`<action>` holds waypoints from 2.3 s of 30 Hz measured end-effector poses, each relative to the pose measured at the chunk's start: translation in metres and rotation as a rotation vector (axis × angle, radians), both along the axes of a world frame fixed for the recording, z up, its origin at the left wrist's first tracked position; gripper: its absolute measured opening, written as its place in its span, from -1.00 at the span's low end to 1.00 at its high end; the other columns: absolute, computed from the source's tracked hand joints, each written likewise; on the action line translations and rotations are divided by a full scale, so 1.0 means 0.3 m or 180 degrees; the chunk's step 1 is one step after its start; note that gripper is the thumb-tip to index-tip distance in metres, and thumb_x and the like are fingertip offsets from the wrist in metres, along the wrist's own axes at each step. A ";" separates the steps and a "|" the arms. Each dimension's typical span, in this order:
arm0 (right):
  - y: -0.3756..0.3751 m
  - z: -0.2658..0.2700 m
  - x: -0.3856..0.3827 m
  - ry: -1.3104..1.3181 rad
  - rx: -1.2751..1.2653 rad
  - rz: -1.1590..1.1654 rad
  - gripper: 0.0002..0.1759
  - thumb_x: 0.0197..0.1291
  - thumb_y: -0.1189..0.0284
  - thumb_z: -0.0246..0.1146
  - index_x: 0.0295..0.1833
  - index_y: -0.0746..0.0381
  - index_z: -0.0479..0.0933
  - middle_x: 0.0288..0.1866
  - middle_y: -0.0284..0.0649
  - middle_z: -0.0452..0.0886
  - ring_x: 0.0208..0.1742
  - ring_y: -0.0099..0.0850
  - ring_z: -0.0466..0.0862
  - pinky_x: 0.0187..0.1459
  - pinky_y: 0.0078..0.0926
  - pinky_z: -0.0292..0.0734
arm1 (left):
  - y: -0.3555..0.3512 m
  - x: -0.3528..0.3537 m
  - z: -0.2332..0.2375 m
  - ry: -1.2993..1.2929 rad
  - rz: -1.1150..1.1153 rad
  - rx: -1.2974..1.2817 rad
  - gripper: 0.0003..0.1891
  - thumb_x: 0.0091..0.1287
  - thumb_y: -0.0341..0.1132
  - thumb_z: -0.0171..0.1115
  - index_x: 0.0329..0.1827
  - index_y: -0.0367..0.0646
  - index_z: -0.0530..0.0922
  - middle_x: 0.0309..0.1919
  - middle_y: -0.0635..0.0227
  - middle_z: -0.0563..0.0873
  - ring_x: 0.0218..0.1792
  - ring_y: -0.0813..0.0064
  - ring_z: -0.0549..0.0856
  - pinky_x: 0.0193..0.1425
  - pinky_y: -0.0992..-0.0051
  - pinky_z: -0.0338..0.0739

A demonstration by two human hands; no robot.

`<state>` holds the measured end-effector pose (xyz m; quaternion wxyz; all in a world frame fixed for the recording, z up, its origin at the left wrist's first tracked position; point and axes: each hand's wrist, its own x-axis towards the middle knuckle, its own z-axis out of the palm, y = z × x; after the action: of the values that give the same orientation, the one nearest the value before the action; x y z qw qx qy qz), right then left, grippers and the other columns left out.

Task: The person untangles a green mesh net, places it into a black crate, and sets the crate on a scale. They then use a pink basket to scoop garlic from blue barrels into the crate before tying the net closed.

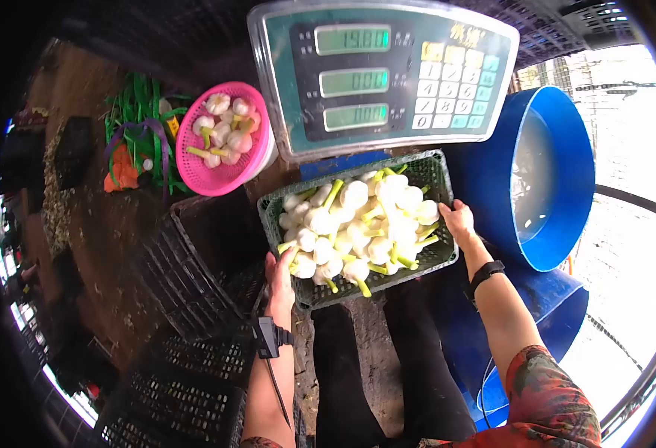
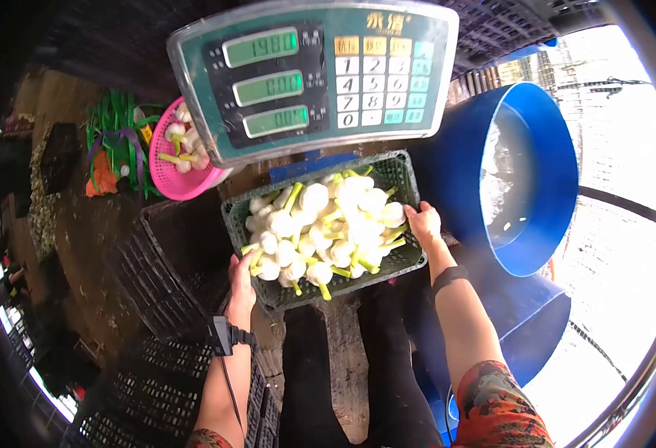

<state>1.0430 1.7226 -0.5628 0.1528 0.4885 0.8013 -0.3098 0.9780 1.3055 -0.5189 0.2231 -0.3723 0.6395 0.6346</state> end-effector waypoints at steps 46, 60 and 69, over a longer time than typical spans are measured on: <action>-1.233 1.085 -0.469 0.1457 -0.0773 0.1868 -0.68 0.00 0.41 0.16 -0.12 0.35 0.48 -0.31 0.11 0.62 -0.24 0.08 0.62 -0.15 -0.13 0.51 | -1.152 -0.174 1.069 0.0149 0.1320 -0.2899 -0.27 0.16 0.29 0.14 0.08 -0.26 0.48 0.03 0.06 0.61 0.11 0.10 0.54 0.24 0.25 0.30; -1.204 1.094 -0.492 0.1336 -0.1013 0.2098 -0.54 0.01 0.35 0.12 0.04 0.36 0.41 -0.12 0.18 0.60 -0.02 0.09 0.60 0.03 -0.13 0.49 | -0.485 -0.140 1.318 0.1922 -0.1673 -0.2960 -0.33 -0.03 -0.30 0.45 0.22 -0.10 0.41 -0.09 0.23 0.56 0.02 0.14 0.51 0.04 0.27 0.46; -1.117 1.164 -0.505 0.0813 -0.1570 0.2970 -0.28 -0.07 0.20 0.29 0.17 0.42 0.35 -0.06 0.21 0.60 0.03 0.01 0.62 0.06 -0.20 0.51 | -0.281 -0.042 1.311 0.2503 -0.2109 -0.2279 -0.42 0.00 -0.33 0.45 0.15 -0.08 0.49 0.01 0.18 0.57 0.06 0.17 0.55 0.08 0.33 0.48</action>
<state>0.8914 1.3875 -0.2135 0.2856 -0.0110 0.8488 -0.4449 0.9655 1.2213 -0.1255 0.0174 0.0554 0.9282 0.3676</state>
